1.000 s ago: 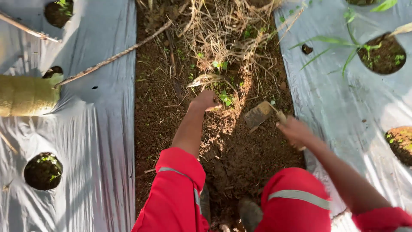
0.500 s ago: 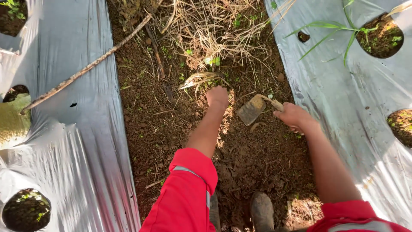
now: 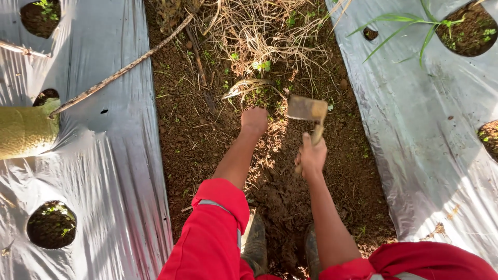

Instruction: The person uses a small hand hoe to loosen soil and remove weeds from a narrow strip between two rows of plastic mulch. They gather the uprooted weeds by hand and discard them, then continue hoeing and pulling weeds along the row.

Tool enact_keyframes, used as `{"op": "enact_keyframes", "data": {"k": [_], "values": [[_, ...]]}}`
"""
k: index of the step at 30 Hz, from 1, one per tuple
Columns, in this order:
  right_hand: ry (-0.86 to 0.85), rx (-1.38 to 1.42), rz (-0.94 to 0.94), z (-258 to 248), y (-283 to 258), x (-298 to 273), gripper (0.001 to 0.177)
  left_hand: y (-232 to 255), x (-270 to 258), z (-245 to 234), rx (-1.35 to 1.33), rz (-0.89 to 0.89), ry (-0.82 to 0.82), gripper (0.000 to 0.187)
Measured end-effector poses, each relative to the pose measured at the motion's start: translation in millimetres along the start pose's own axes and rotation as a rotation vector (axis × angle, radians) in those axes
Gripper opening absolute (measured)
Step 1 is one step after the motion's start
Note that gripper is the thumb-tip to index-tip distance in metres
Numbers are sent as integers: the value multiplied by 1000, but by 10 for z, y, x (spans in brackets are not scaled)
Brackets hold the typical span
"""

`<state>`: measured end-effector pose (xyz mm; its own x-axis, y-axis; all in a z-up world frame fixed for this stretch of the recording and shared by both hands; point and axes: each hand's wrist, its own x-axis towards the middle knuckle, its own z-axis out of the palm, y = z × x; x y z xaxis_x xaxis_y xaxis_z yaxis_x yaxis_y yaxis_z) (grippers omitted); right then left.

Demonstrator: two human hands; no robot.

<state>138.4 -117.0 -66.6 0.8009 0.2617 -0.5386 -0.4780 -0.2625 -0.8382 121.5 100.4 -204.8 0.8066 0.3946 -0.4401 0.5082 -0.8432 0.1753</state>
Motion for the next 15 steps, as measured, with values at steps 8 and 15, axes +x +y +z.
{"op": "enact_keyframes", "data": {"k": [8,15], "values": [[-145,-128,-10,371,321,477,28,0,-75,-51,62,-5,35,21],[-166,-5,98,-41,426,-107,39,-146,-491,-790,-281,106,-231,37]]}}
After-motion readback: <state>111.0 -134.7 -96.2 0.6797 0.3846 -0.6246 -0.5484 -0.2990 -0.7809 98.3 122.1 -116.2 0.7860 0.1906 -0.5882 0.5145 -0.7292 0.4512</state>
